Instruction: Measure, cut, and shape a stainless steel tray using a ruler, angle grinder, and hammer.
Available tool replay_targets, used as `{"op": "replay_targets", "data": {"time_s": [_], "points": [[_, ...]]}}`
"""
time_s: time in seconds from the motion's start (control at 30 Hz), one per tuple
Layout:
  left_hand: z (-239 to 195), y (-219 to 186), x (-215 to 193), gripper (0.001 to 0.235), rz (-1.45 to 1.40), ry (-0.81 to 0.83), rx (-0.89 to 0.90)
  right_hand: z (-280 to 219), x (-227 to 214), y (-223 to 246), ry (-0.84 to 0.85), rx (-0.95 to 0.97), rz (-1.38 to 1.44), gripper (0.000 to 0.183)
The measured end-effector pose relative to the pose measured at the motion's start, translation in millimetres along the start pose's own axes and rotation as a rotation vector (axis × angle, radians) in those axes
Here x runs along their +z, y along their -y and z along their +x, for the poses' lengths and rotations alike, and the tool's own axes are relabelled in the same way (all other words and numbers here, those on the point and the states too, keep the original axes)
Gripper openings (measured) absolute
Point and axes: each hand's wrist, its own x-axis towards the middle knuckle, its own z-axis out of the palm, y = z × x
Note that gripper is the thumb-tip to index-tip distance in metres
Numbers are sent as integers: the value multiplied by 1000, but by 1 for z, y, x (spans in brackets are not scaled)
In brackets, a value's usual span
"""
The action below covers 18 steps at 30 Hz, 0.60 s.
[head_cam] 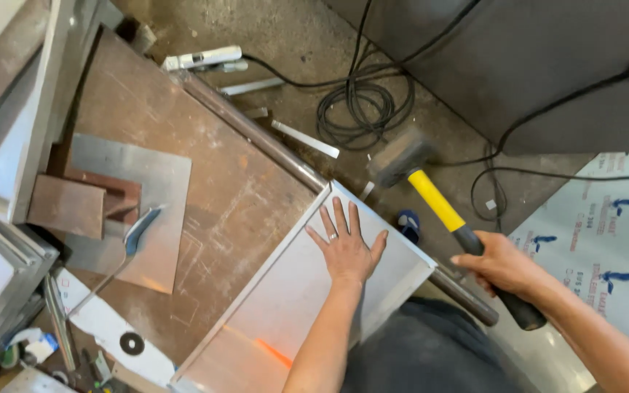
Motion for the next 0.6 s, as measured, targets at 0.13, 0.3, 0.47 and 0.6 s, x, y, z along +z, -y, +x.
{"op": "replay_targets", "data": {"time_s": [0.13,0.3,0.47,0.6], "points": [[0,1,2,99,-13,88,-34,-10,-34,38,-208,-21,132,31],[10,1,4,98,4,99,-12,-11,11,40,-56,56,-29,30],[6,7,2,95,36,170,-13,-2,13,36,43,40,-206,29],[0,10,17,95,22,67,18,-14,-9,15,-144,53,-29,46]]}}
